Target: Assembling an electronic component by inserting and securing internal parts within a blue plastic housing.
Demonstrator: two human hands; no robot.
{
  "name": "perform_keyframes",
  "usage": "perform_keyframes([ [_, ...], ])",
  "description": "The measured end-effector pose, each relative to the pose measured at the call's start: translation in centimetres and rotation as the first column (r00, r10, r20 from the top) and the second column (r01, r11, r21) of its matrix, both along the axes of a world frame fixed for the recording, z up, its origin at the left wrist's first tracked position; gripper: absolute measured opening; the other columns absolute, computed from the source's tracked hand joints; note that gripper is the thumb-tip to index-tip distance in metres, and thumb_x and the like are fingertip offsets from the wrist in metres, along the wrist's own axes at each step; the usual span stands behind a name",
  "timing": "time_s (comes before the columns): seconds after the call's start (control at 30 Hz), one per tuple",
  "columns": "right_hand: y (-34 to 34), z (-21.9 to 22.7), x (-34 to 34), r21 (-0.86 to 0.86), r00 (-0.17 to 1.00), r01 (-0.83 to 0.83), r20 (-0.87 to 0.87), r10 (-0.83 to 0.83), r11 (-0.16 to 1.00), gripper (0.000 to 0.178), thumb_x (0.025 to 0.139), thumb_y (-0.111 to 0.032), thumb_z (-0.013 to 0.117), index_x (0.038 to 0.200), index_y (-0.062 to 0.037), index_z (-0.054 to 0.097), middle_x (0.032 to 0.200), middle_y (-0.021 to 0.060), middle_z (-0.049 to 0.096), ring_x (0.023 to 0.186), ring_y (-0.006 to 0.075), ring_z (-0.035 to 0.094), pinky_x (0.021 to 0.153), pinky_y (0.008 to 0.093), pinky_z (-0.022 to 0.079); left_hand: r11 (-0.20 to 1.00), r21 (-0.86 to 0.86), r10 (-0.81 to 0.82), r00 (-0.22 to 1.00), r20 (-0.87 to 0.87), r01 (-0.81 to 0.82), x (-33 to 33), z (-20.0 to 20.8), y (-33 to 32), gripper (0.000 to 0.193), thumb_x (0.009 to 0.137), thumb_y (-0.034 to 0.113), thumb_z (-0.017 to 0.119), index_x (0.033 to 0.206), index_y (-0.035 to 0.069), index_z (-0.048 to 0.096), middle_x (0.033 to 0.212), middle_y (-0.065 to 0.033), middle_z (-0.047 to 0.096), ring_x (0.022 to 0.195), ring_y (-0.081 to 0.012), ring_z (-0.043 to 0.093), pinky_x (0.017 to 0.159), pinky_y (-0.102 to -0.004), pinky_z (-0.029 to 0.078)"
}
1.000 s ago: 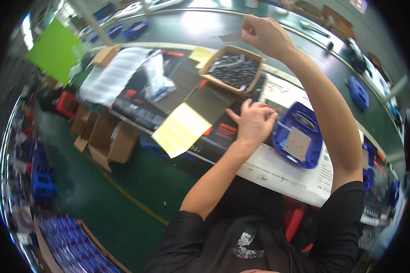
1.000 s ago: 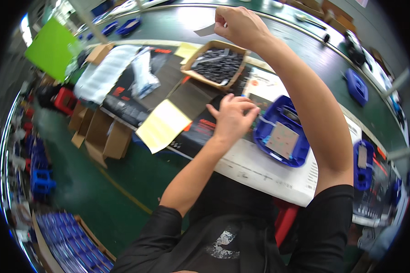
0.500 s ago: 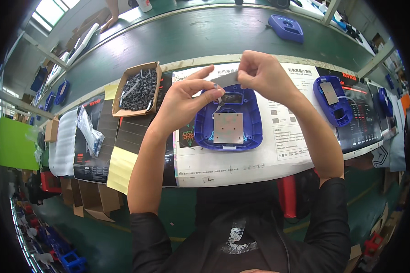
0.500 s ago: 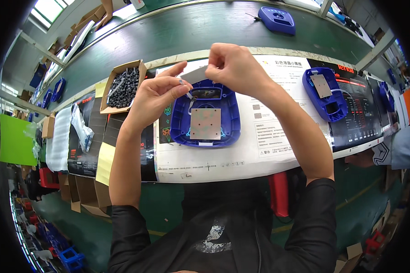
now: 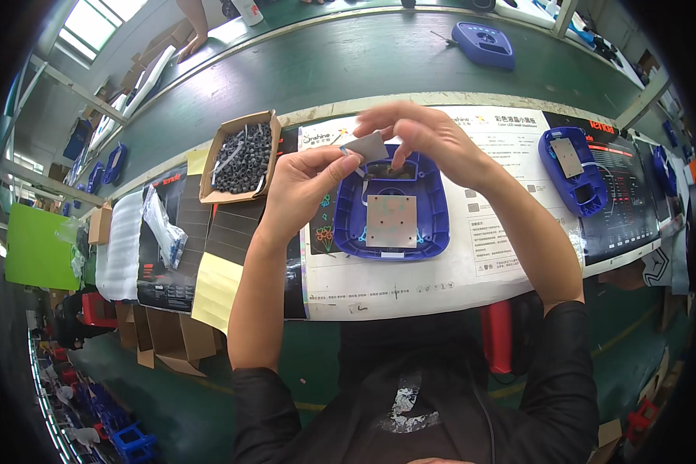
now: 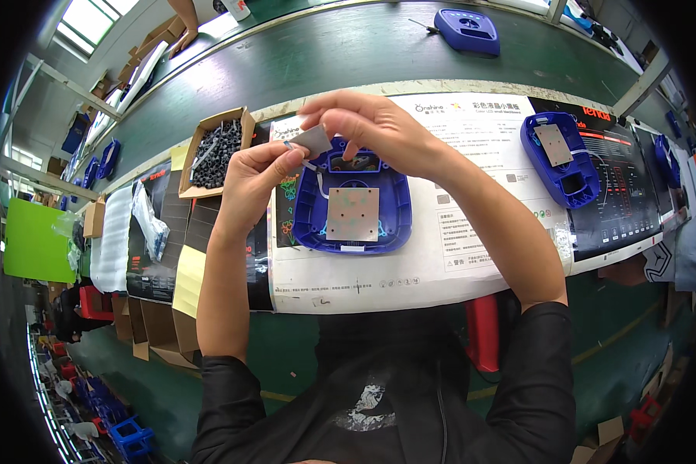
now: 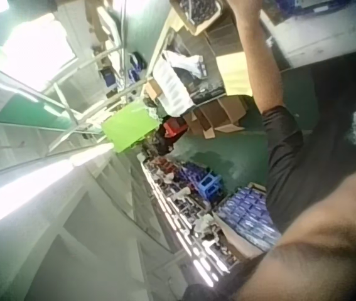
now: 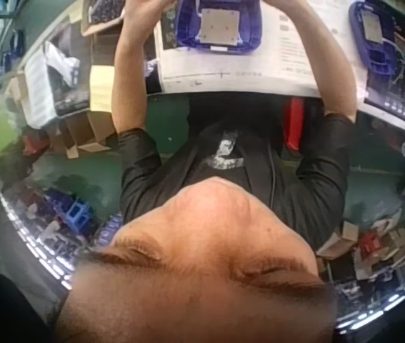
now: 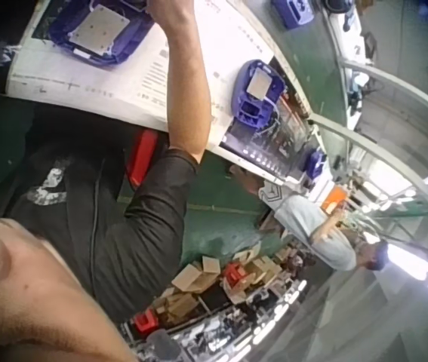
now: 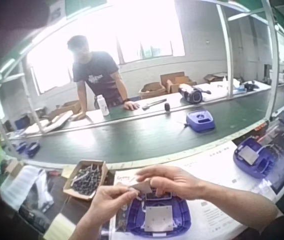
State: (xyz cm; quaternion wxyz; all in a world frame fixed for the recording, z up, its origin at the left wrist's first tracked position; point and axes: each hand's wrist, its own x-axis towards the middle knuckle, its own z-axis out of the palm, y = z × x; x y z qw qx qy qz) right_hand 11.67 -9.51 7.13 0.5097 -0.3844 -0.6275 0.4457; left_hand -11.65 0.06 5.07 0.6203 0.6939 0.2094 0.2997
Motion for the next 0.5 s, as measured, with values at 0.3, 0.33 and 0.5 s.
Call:
perform_keyframes([
  [0.3, 0.6, 0.0, -1.2, -0.287, 0.993, 0.111, -0.015, -0.121, 0.952, 0.034, 0.09, -0.009, 0.079, 0.119, 0.0057, 0.069, 0.099, 0.014, 0.077, 0.088, 0.0124, 0.073, 0.081, 0.0263, 0.06, 0.989, 0.029, -0.149, 0.987, 0.059, 0.147, -0.8, -0.7, 0.3, 0.017, 0.093, 0.017, 0.078, 0.103, 0.004, 0.08, 0.126, -0.0095, 0.064, 0.114, -0.0155, 0.057, 0.094, -0.0309, 0.049],
  [0.33, 0.8, -0.2, -1.1, -0.287, 0.992, 0.114, -0.016, -0.123, 0.951, 0.034, 0.09, -0.009, 0.079, 0.119, 0.0057, 0.069, 0.099, 0.014, 0.077, 0.088, 0.0124, 0.073, 0.081, 0.0263, 0.06, 0.982, 0.044, -0.184, 0.98, 0.074, 0.182, -0.8, -0.8, 0.3, 0.016, 0.092, 0.018, 0.079, 0.102, 0.005, 0.081, 0.129, -0.0103, 0.063, 0.118, -0.0181, 0.056, 0.099, -0.0346, 0.049],
  [0.5, 1.4, -2.4, -0.2, -0.234, 0.971, 0.231, 0.002, -0.237, 0.944, 0.032, 0.09, -0.013, 0.079, 0.115, 0.0056, 0.072, 0.097, 0.0115, 0.078, 0.083, 0.0131, 0.073, 0.076, 0.0238, 0.059, 0.973, 0.058, -0.231, 0.963, 0.141, 0.225, -0.5, -1.4, 0.3, 0.015, 0.091, 0.019, 0.079, 0.099, 0.008, 0.082, 0.142, -0.015, 0.058, 0.134, -0.0291, 0.051, 0.113, -0.0458, 0.04],
])
